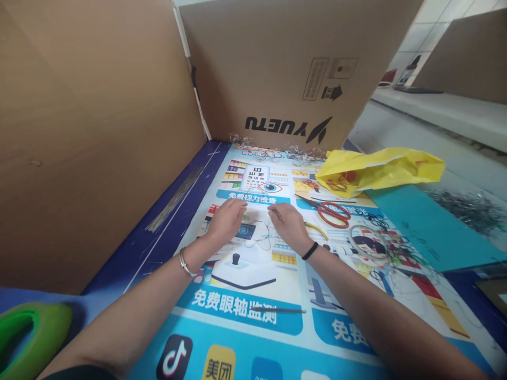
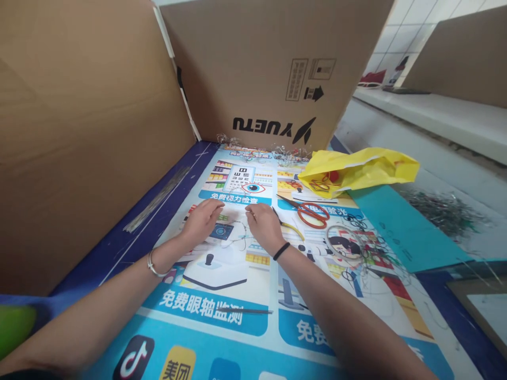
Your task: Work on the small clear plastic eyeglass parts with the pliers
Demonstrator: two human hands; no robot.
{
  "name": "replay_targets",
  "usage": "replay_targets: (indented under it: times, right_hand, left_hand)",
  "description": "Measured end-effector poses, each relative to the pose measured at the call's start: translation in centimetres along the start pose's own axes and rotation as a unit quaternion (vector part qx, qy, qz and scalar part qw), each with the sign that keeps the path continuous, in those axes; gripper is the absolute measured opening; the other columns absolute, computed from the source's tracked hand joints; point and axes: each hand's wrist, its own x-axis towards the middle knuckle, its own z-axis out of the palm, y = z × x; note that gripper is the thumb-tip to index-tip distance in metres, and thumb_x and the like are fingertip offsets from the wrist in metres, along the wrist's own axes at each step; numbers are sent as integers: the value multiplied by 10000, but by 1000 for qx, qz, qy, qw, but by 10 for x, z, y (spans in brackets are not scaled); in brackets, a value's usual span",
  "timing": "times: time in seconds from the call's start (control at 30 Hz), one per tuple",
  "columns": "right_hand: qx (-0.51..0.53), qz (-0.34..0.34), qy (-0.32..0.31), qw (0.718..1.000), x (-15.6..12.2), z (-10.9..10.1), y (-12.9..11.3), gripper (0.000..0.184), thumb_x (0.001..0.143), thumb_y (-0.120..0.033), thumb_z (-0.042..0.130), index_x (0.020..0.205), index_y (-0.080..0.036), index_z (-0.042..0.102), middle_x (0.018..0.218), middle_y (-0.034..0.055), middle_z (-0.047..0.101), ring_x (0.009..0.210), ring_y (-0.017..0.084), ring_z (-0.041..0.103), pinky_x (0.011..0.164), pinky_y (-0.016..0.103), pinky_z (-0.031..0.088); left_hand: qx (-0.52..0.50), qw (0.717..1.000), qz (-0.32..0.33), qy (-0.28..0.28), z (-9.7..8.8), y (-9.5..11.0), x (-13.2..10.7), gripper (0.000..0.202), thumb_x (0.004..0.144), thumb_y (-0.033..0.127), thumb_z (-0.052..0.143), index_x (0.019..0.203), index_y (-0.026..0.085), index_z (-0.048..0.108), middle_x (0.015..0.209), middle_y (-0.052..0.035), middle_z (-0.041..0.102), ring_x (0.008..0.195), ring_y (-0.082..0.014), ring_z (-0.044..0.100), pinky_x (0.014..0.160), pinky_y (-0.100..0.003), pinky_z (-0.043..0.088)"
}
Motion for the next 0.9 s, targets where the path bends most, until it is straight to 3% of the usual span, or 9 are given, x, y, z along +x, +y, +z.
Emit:
replay_targets:
  times: [0.07, 0.13, 0.27, 0.43, 0.6, 0.7, 0.77, 0.9]
  right_hand:
    - [-14, -63, 17, 998, -3, 0, -5, 252, 869, -231, 381, 942, -179, 617, 950, 59, 646, 940, 167, 542, 864, 297, 394]
    - [-47, -112, -33, 992, -7, 2, -9, 295, 883, -217, 345, 999, -160, 610, 1010, 79, 643, 976, 169, 542, 894, 305, 390]
    - [-125, -166, -134, 969, -16, 7, -9, 436, 890, -312, 337, 1231, -77, 474, 1284, 158, 479, 1204, 213, 409, 1019, 374, 290]
    - [-151, -167, -167, 960, -23, 9, -2, 569, 902, -426, 234, 1358, -93, 307, 1418, 132, 285, 1323, 218, 206, 1074, 440, 168]
    - [-145, -149, -197, 958, -21, 5, -2, 600, 895, -463, 207, 1373, -107, 282, 1439, 114, 234, 1335, 230, 164, 1075, 468, 151]
    - [-72, -134, -180, 972, -17, 4, 1, 594, 889, -469, 236, 1379, -135, 273, 1431, 96, 265, 1331, 215, 184, 1074, 451, 187]
    - [14, -102, -134, 986, -14, 2, 5, 546, 892, -441, 261, 1362, -170, 317, 1405, 72, 329, 1314, 191, 239, 1067, 417, 236]
    - [162, 21, -14, 987, -8, 0, 10, 402, 867, -380, 378, 1214, -226, 513, 1241, 41, 539, 1172, 174, 464, 1014, 372, 348]
  left_hand:
    - [5, 1000, 23, -18, 1, 6, -5, 284, 888, 203, 312, 1065, 161, 529, 1068, -79, 588, 1031, -170, 507, 893, -301, 388]
    - [33, 994, 58, -85, 5, 12, -10, 327, 883, 203, 315, 1150, 161, 500, 1165, -94, 562, 1112, -183, 482, 951, -326, 354]
    - [84, 977, 84, -178, 12, 14, -19, 568, 874, 439, 321, 1331, 102, 324, 1387, -160, 348, 1298, -234, 278, 1062, -405, 187]
    - [99, 963, 106, -228, 7, 4, -21, 670, 864, 548, 200, 1401, 147, 173, 1458, -110, 201, 1350, -219, 121, 1079, -434, 47]
    - [78, 954, 102, -272, -3, -4, -18, 764, 814, 630, 245, 1418, 202, 61, 1482, -59, 99, 1360, -214, 44, 1083, -425, 16]
    - [36, 947, 97, -305, -13, -12, -11, 790, 791, 637, 319, 1416, 251, 26, 1486, -48, 68, 1359, -224, 53, 1084, -433, 65]
    - [4, 952, 87, -292, -25, -19, -5, 758, 801, 603, 356, 1414, 262, 68, 1486, -54, 73, 1356, -224, 83, 1078, -414, 142]
    - [-39, 988, 58, -134, -50, -25, 5, 537, 831, 467, 432, 1308, 226, 381, 1431, -73, 292, 1301, -210, 279, 1041, -380, 270]
